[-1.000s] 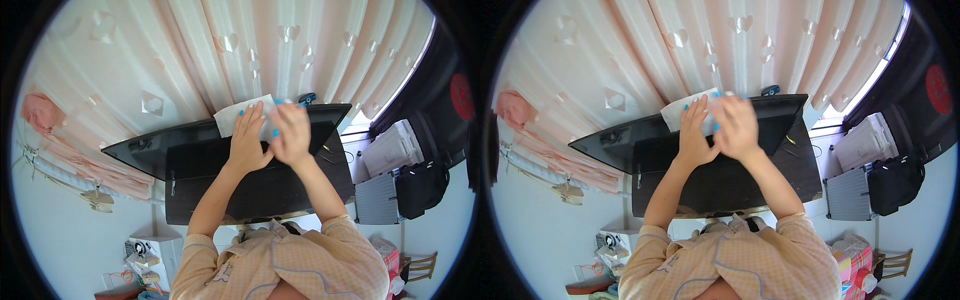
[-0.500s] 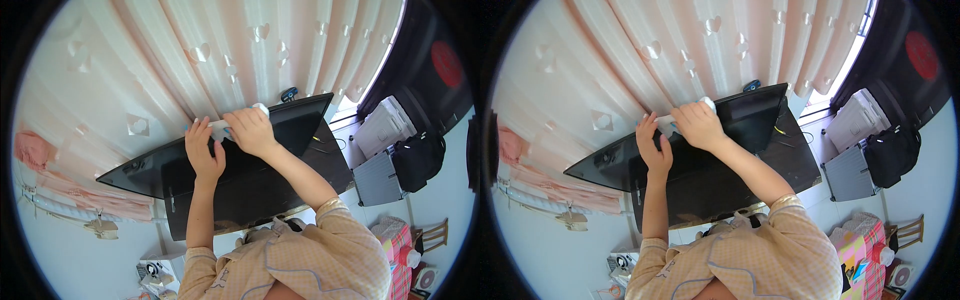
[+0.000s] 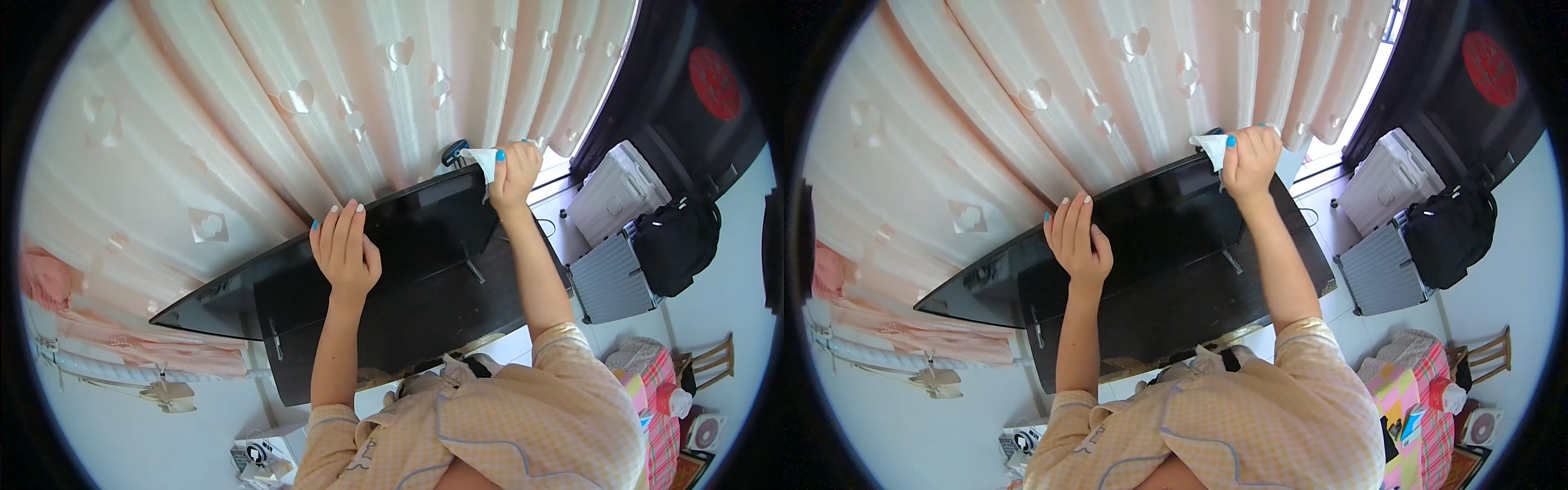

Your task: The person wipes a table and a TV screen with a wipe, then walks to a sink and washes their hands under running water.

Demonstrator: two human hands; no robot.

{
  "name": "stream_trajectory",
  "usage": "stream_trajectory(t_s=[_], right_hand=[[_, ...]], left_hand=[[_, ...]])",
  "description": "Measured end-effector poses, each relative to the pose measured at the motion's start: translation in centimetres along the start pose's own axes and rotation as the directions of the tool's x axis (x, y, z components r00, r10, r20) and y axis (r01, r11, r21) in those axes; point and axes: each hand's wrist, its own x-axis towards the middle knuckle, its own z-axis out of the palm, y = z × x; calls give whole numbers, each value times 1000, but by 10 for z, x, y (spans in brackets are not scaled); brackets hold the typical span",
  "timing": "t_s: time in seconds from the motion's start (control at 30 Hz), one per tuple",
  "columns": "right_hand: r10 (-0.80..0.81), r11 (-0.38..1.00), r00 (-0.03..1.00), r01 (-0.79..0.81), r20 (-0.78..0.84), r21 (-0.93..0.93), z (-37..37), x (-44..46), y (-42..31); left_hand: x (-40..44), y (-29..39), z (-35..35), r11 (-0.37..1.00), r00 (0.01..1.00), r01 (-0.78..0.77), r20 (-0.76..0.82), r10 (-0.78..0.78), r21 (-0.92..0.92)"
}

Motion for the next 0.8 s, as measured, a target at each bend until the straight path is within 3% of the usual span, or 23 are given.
stream_trajectory(t_s=[0.07,0.43,0.5,0.57,0.67,0.8], right_hand=[[109,994,993,-110,-49,-11,5,0,-13],[2,955,999,10,-41,296,39,1,-132],[-53,970,996,69,-74,233,37,-1,-117],[-104,980,990,86,92,180,31,-5,-98],[-90,991,993,81,79,104,20,-2,-63],[-35,999,999,35,10,28,8,0,-10]], left_hand=[[0,3,1,1000,1000,15,-14,-15,-5],[-14,3,18,998,993,70,-100,-69,2],[-14,6,24,998,993,58,-104,-57,3],[-14,8,26,998,993,61,-106,-59,13],[-9,18,31,993,996,56,-79,-48,106],[4,37,41,995,1000,-27,-7,28,100]])
